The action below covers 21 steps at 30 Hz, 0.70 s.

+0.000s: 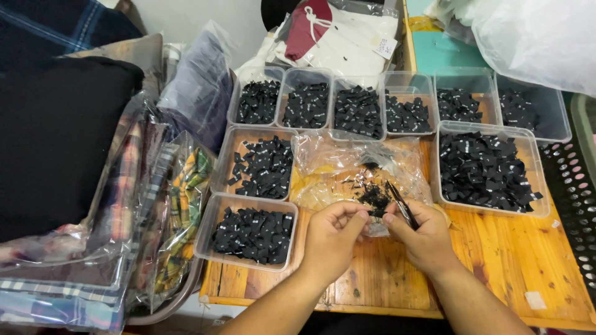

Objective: The person is using a small hand tool to trim excess plastic from small black components, likely buckles or fasteners, before sorting them into bins.

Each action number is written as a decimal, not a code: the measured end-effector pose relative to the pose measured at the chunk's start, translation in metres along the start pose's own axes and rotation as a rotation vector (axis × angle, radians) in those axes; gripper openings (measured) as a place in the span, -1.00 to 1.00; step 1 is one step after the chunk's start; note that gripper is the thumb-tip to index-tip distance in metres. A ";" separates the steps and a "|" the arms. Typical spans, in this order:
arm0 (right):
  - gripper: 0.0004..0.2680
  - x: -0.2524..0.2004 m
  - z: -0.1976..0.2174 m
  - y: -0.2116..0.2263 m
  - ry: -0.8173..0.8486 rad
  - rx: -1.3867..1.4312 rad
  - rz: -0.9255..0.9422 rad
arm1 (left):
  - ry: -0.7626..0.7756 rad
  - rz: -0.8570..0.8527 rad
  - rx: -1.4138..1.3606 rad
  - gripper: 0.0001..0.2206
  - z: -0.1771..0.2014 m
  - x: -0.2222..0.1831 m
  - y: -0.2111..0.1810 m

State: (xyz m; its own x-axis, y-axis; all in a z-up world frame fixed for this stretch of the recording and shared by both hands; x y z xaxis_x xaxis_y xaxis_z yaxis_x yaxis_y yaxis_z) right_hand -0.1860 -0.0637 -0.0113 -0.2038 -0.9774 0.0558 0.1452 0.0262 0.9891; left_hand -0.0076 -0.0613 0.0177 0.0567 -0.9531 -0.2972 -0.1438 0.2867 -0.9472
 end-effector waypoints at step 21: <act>-0.87 -0.005 -0.007 -0.023 0.014 0.101 -0.045 | -0.089 -0.382 0.728 -0.83 0.010 0.078 -0.113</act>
State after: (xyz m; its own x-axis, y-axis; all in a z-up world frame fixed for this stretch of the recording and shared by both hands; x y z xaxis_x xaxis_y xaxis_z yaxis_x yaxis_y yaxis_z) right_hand -0.1814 -0.0608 -0.0350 -0.1946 -0.9808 0.0099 0.0373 0.0027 0.9993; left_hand 0.0229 -0.1675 0.1002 0.0547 -0.9952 0.0813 0.5751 -0.0352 -0.8173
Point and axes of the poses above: each hand's wrist, its own x-axis towards the middle knuckle, its own z-axis out of the back of the hand, y = z × x, the point moved 8 cm from there along x, towards the middle knuckle, and after that the axes turned 12 degrees about -y, right-handed, at the moved point
